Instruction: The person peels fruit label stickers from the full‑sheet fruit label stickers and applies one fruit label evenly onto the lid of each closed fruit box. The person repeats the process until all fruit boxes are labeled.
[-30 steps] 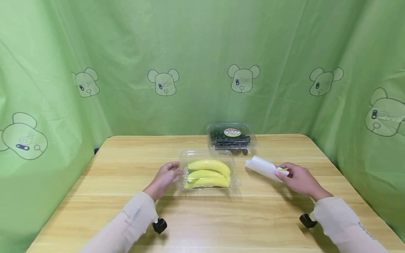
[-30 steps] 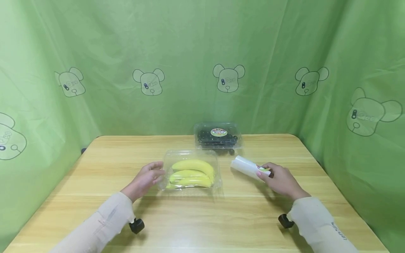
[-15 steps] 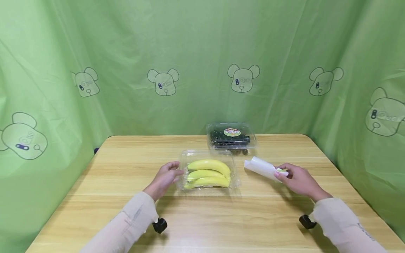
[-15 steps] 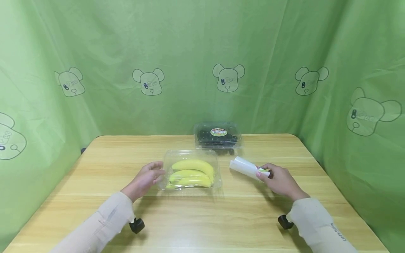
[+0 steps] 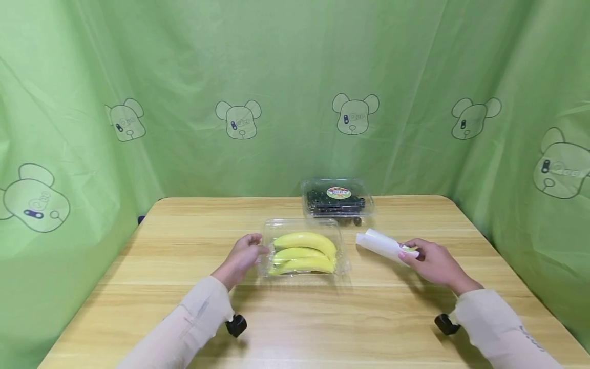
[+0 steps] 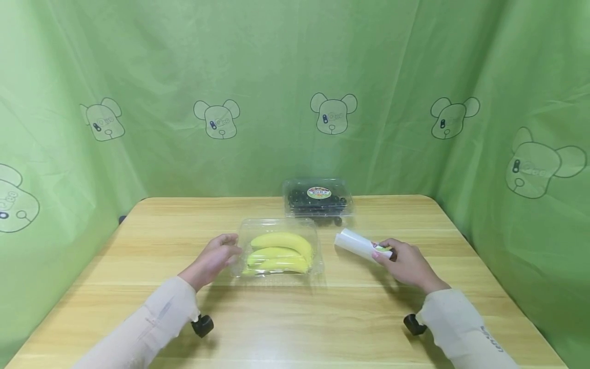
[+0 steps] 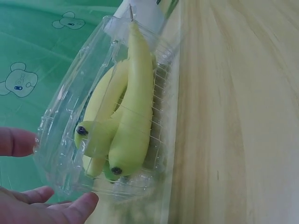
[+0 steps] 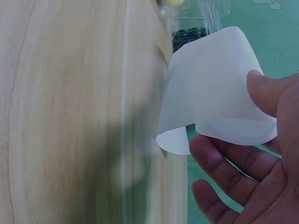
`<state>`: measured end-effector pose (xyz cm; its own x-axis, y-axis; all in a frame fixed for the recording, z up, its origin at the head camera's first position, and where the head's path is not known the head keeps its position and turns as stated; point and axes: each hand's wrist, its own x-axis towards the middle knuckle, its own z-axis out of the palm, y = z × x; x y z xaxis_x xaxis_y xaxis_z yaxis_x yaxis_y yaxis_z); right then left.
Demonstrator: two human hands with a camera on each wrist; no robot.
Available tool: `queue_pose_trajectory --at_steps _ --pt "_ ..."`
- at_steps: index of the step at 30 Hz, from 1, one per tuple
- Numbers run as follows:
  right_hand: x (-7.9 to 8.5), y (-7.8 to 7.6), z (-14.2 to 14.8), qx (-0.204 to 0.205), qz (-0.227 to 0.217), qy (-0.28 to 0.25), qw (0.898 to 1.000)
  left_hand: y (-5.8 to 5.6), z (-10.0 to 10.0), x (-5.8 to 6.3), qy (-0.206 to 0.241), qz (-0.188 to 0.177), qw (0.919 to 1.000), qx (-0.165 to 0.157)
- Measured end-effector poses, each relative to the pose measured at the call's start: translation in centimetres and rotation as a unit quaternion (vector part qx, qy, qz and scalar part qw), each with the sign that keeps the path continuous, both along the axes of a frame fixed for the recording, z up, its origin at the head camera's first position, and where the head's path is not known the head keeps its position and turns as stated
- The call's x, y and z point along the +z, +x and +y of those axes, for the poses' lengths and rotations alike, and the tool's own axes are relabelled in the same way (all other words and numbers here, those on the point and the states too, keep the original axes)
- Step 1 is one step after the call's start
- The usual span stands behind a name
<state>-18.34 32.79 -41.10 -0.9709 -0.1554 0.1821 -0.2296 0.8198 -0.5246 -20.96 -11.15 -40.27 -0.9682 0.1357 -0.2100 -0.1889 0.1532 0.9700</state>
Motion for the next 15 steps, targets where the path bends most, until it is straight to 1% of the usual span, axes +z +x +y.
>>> queue_pose_trajectory --at_steps 6,10,13,15 --pt "-0.1 0.0 0.1 0.000 0.001 0.001 1.000 -0.1 0.2 0.5 -0.047 0.016 0.9988 0.001" --pt "0.0 0.1 0.0 -0.002 -0.002 0.001 1.000 -0.2 0.4 0.9 -0.071 0.026 0.9971 0.007" --pt "0.1 0.2 0.0 -0.003 -0.003 0.001 1.000 -0.4 0.6 1.2 -0.095 0.042 0.9944 0.021" --pt "0.2 0.2 -0.1 -0.004 -0.004 0.002 1.000 -0.5 0.7 1.4 -0.117 0.064 0.9905 0.034"
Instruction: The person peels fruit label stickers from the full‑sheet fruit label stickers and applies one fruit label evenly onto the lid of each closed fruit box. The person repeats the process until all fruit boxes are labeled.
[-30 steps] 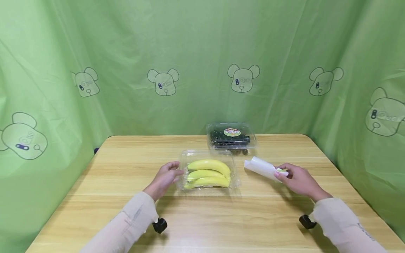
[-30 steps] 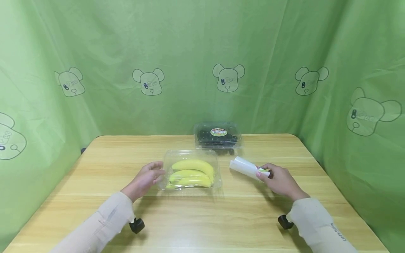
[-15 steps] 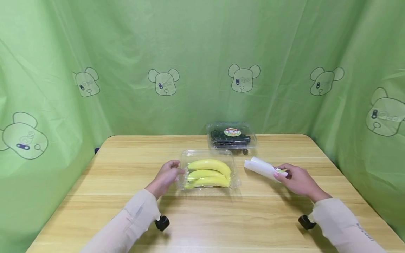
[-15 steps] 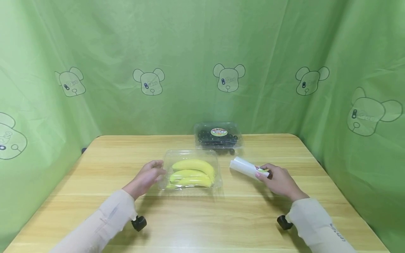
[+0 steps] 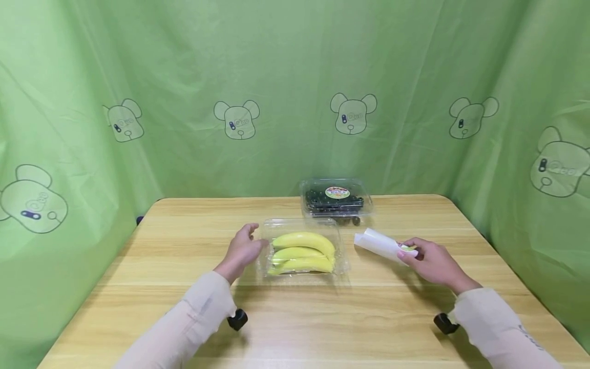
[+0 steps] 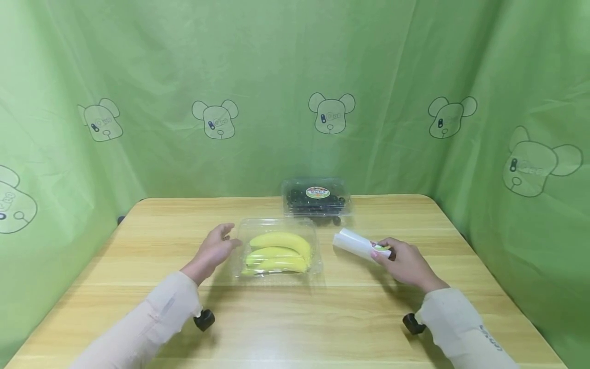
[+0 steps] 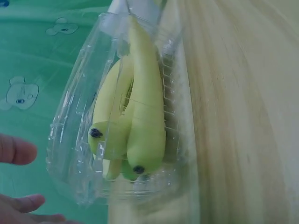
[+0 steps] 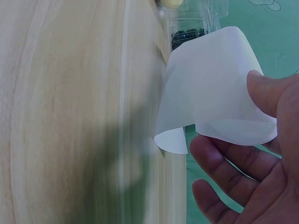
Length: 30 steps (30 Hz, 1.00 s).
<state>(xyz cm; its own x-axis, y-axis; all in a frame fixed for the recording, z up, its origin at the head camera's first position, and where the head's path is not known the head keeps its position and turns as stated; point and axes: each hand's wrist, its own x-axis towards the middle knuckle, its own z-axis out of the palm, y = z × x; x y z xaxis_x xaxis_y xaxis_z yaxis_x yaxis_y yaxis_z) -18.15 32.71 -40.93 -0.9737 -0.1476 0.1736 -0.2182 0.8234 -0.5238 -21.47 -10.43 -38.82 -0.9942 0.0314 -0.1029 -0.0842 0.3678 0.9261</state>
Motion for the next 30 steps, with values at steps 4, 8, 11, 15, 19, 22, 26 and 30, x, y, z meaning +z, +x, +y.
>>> queue_pose_trajectory --at_steps 4,8,11,15,19,22,26,30 --pt "0.1 0.0 -0.1 -0.002 -0.002 -0.001 1.000 -0.1 0.4 0.8 -0.019 0.043 0.9987 0.019" --pt "0.1 0.0 -0.2 -0.003 -0.002 -0.004 1.000 -0.1 1.0 1.5 0.002 0.060 0.9981 0.013" --pt "0.0 0.0 -0.2 -0.002 -0.002 -0.005 1.000 -0.1 1.6 2.0 0.023 0.060 0.9979 0.006" --pt "0.0 -0.1 -0.2 0.001 0.001 -0.004 1.000 0.1 2.5 2.4 0.059 0.056 0.9966 -0.002" --pt "0.0 -0.1 -0.3 0.003 0.004 -0.004 1.000 0.3 3.7 2.8 0.094 0.047 0.9942 -0.019" --pt "0.0 -0.1 -0.4 0.002 0.004 -0.004 1.000 0.4 4.7 3.1 0.117 0.035 0.9918 -0.037" --pt "0.0 -0.1 -0.4 0.001 0.002 -0.005 1.000 0.4 6.1 3.3 0.130 0.018 0.9900 -0.051" --pt "0.0 0.0 -0.4 0.000 0.001 -0.006 1.000 0.3 7.6 3.6 0.156 -0.005 0.9860 -0.060"
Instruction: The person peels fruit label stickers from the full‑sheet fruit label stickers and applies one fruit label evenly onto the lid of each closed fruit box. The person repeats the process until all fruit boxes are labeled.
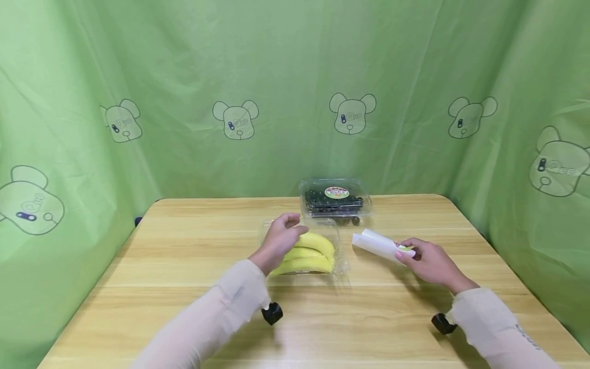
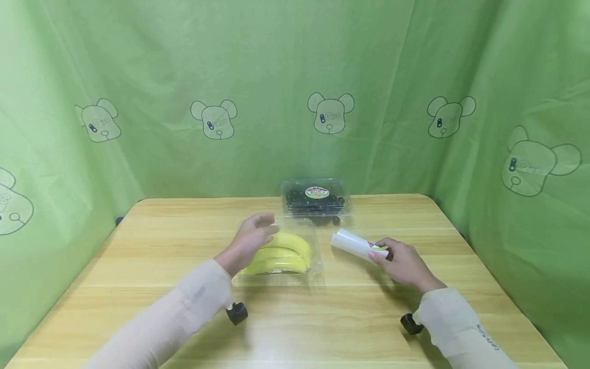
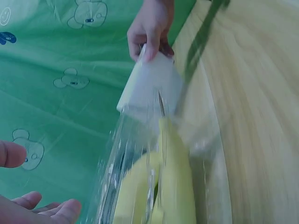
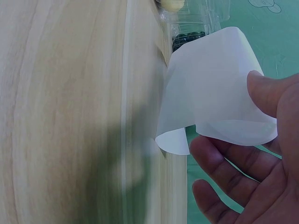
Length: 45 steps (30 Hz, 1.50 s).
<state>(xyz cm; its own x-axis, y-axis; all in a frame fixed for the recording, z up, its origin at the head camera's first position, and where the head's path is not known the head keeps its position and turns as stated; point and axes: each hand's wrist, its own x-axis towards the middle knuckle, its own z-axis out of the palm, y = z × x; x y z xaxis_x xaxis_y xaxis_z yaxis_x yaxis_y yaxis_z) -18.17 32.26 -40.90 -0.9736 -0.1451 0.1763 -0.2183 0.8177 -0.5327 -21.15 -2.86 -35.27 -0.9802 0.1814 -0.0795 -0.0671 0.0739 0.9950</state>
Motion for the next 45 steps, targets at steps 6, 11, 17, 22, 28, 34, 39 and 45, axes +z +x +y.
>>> queue_pose_trajectory --at_steps 6,11,17,22,28,34,39,45 --pt "-0.1 0.0 -0.1 -0.001 -0.002 -0.002 1.000 0.0 2.1 0.2 0.047 -0.026 0.9985 -0.011" --pt "-0.3 -0.1 0.0 -0.002 -0.006 -0.002 1.000 0.1 3.7 0.2 0.060 -0.046 0.9967 -0.028" --pt "-0.4 -0.2 -0.1 0.000 -0.008 -0.004 1.000 0.0 5.6 -0.2 0.107 -0.079 0.9899 -0.051" --pt "-0.4 -0.1 -0.3 0.005 -0.003 -0.002 1.000 0.1 7.0 -0.6 0.143 -0.108 0.9808 -0.078" --pt "-0.4 -0.2 -0.4 0.004 -0.003 -0.005 1.000 0.2 8.5 -0.7 0.162 -0.122 0.9753 -0.087" --pt "-0.4 0.1 -0.7 0.004 0.004 -0.008 1.000 0.4 9.9 -0.6 0.172 -0.149 0.9684 -0.101" --pt "-0.4 0.1 -0.8 0.004 0.000 -0.010 1.000 0.6 10.9 -0.6 0.196 -0.177 0.9594 -0.097" --pt "-0.4 0.0 -0.5 0.000 -0.004 -0.009 1.000 0.2 12.1 -0.5 0.212 -0.210 0.9514 -0.075"
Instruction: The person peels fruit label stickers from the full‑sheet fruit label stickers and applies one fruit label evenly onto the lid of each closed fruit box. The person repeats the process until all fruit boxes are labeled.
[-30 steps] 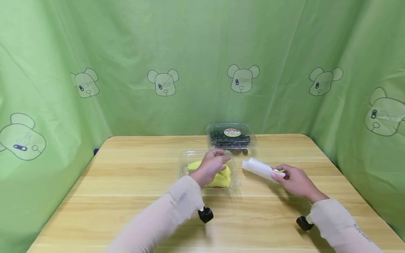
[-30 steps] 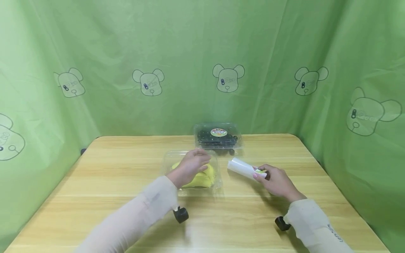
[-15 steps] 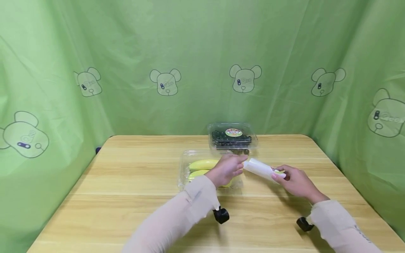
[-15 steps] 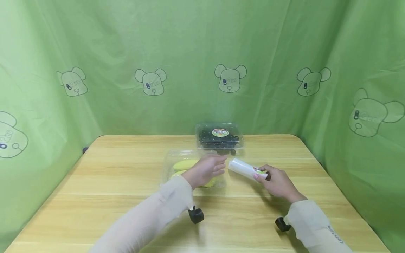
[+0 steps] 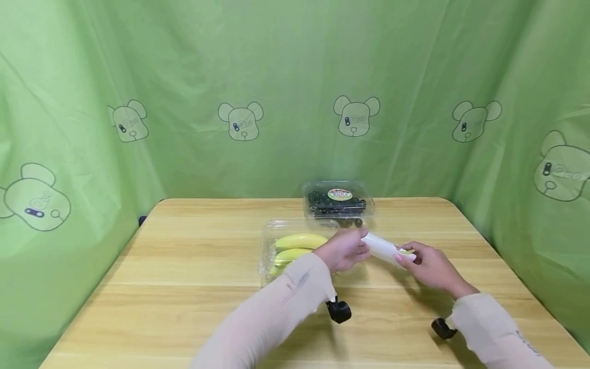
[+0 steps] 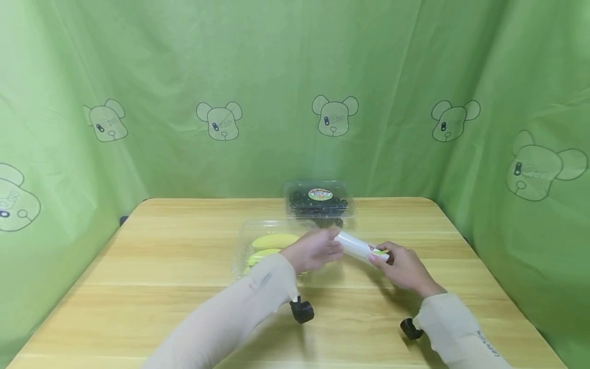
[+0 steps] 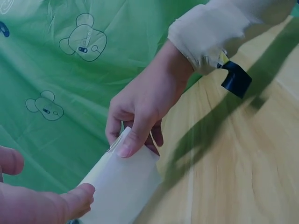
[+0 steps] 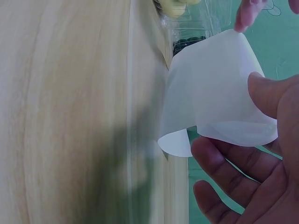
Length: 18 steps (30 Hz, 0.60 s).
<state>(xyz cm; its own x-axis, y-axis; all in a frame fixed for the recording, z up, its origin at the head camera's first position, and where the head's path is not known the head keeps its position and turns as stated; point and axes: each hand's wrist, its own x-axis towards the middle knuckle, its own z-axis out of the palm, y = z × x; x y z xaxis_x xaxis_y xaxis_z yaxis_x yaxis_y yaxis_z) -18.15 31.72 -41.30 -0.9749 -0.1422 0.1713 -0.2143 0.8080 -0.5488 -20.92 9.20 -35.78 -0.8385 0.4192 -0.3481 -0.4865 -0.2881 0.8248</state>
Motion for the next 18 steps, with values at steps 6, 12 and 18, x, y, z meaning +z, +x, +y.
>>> queue_pose_trajectory --at_steps 6,12,18 --pt "-0.2 0.0 0.0 0.002 0.008 -0.006 1.000 -0.3 1.3 -0.6 0.007 -0.024 0.9996 -0.009" --pt "-0.4 -0.1 -0.1 0.004 0.011 -0.006 1.000 -0.3 2.4 -1.3 0.017 -0.044 0.9987 -0.016" --pt "0.0 0.1 -0.3 0.006 0.011 -0.005 1.000 -0.6 3.4 -1.8 0.019 -0.068 0.9975 0.007"
